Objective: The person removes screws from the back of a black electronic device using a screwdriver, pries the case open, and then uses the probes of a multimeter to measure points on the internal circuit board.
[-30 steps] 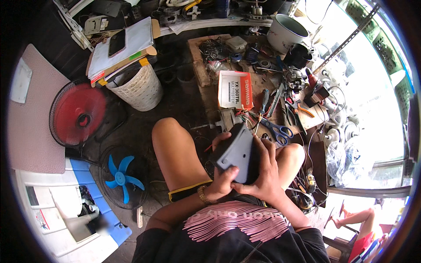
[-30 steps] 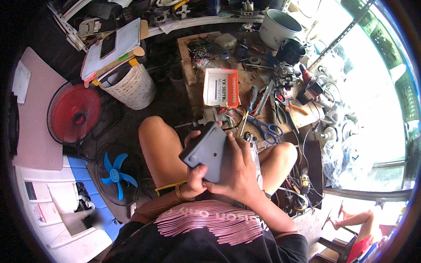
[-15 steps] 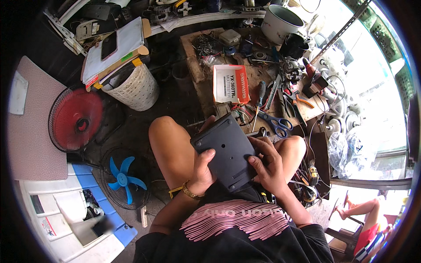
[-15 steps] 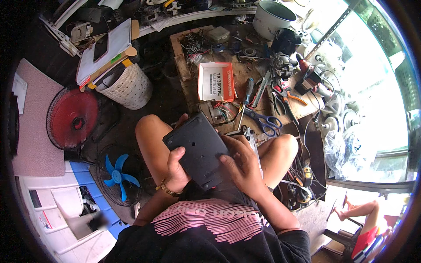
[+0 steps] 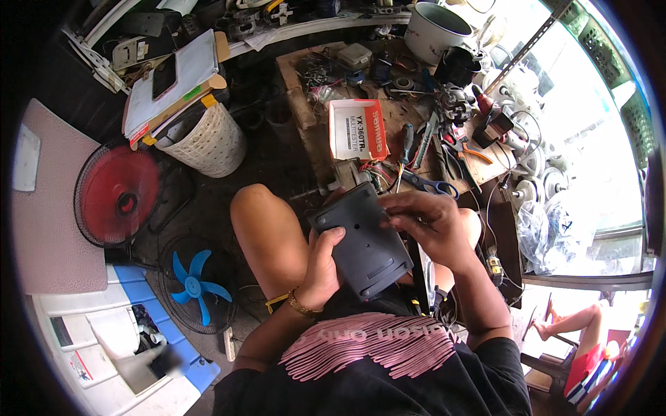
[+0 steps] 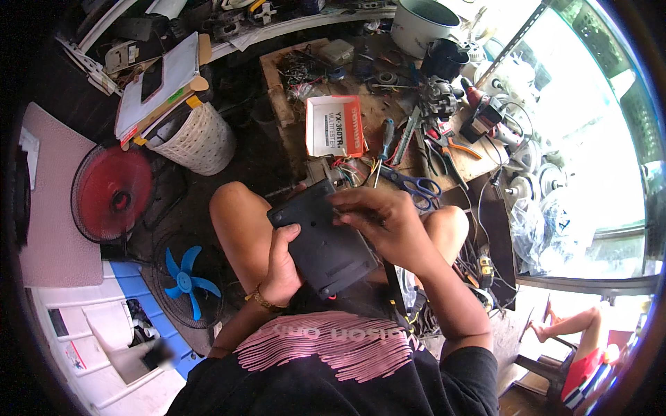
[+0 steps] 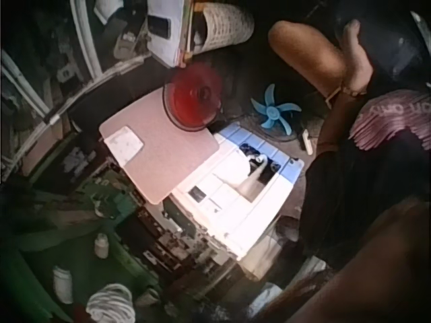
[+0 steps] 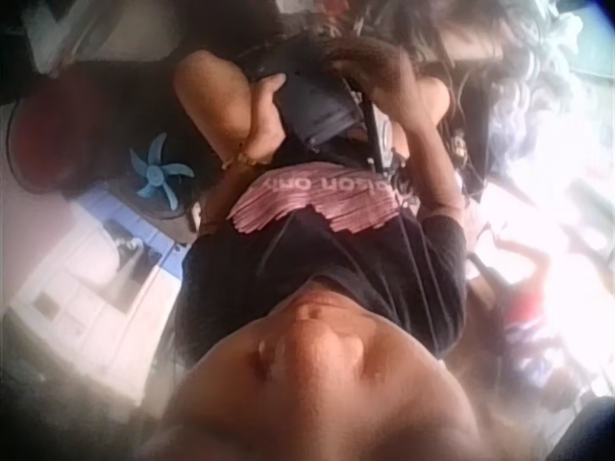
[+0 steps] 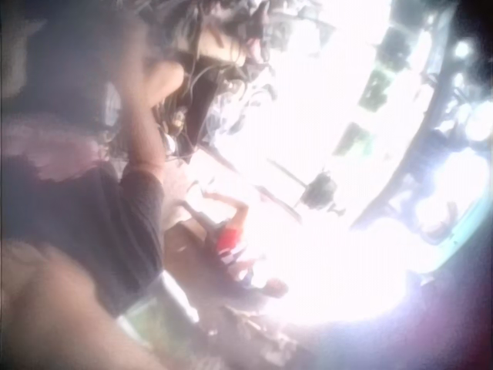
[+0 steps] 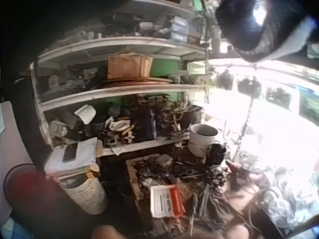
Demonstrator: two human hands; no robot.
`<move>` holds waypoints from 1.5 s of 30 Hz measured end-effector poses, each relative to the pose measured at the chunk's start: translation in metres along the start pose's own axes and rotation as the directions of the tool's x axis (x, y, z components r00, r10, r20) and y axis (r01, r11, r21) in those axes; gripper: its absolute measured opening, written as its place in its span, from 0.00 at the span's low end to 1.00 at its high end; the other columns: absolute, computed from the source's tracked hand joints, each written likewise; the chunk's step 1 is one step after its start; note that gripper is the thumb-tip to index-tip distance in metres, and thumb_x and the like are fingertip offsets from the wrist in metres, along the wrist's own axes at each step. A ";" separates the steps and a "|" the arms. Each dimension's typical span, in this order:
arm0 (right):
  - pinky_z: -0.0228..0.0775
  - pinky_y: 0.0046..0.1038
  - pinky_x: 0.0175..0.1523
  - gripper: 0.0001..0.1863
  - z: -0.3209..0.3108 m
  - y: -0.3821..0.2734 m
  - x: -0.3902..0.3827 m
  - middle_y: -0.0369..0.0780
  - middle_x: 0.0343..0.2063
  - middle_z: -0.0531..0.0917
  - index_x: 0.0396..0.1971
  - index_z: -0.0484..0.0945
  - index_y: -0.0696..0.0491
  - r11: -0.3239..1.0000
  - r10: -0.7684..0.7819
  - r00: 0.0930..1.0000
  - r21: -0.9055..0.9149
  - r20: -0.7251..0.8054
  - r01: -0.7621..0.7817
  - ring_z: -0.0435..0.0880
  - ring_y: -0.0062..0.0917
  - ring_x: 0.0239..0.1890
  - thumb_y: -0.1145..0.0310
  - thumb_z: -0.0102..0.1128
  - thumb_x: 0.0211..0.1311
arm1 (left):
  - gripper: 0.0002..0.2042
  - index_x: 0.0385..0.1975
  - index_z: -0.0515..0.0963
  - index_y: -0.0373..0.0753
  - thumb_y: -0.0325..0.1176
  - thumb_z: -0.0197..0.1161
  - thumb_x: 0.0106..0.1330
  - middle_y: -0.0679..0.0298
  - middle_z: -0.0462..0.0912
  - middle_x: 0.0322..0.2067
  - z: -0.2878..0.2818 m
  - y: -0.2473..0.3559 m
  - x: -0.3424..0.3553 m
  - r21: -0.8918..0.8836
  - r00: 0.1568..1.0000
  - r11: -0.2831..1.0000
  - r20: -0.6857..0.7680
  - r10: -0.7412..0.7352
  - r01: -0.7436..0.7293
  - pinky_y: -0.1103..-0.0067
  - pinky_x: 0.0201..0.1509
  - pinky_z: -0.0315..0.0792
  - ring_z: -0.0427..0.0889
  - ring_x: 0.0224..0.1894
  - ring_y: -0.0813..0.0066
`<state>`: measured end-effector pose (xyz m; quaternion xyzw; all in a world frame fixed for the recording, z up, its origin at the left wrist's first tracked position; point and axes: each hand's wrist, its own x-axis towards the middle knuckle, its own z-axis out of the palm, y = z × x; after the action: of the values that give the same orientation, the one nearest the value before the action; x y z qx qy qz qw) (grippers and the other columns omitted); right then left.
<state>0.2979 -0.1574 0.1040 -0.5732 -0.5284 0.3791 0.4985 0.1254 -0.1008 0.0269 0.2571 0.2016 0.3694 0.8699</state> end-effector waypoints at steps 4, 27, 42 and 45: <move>0.75 0.24 0.40 0.08 -0.002 0.014 0.015 0.42 0.31 0.84 0.37 0.79 0.63 0.993 0.022 0.992 -0.115 0.124 -0.008 0.85 0.24 0.34 0.83 0.59 0.57 | 0.32 0.67 0.57 0.41 0.39 0.52 0.60 0.56 0.70 0.59 -0.002 -0.006 0.003 0.112 0.999 0.994 -0.036 0.015 -0.011 0.67 0.63 0.69 0.73 0.57 0.64; 0.72 0.37 0.38 0.13 -0.001 -0.004 0.036 0.41 0.27 0.84 0.36 0.74 0.53 0.748 0.077 0.929 -0.637 0.361 0.185 0.83 0.38 0.34 0.70 0.65 0.50 | 0.31 0.66 0.59 0.38 0.28 0.53 0.59 0.57 0.72 0.55 -0.014 -0.025 0.006 0.029 0.999 0.999 -0.051 0.018 -0.017 0.72 0.61 0.68 0.74 0.56 0.68; 0.75 0.37 0.38 0.07 -0.007 0.007 0.031 0.41 0.26 0.84 0.30 0.83 0.47 0.817 0.054 0.923 -0.548 0.380 0.178 0.84 0.38 0.32 0.63 0.64 0.51 | 0.33 0.66 0.58 0.36 0.31 0.53 0.57 0.54 0.70 0.58 -0.012 -0.018 0.000 0.071 1.000 0.997 0.007 0.009 -0.010 0.71 0.64 0.65 0.72 0.58 0.66; 0.75 0.38 0.38 0.07 -0.006 0.004 0.024 0.41 0.26 0.84 0.29 0.83 0.47 0.759 0.111 0.935 -0.636 0.338 0.140 0.84 0.37 0.33 0.63 0.64 0.50 | 0.33 0.66 0.59 0.35 0.32 0.54 0.56 0.55 0.70 0.58 -0.005 -0.018 -0.002 0.108 1.000 0.994 -0.011 -0.005 0.006 0.71 0.64 0.65 0.71 0.59 0.65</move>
<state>0.3079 -0.1346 0.1039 -0.6280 -0.7123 0.2649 0.1674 0.1310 -0.1111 0.0128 0.3011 0.2268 0.3570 0.8547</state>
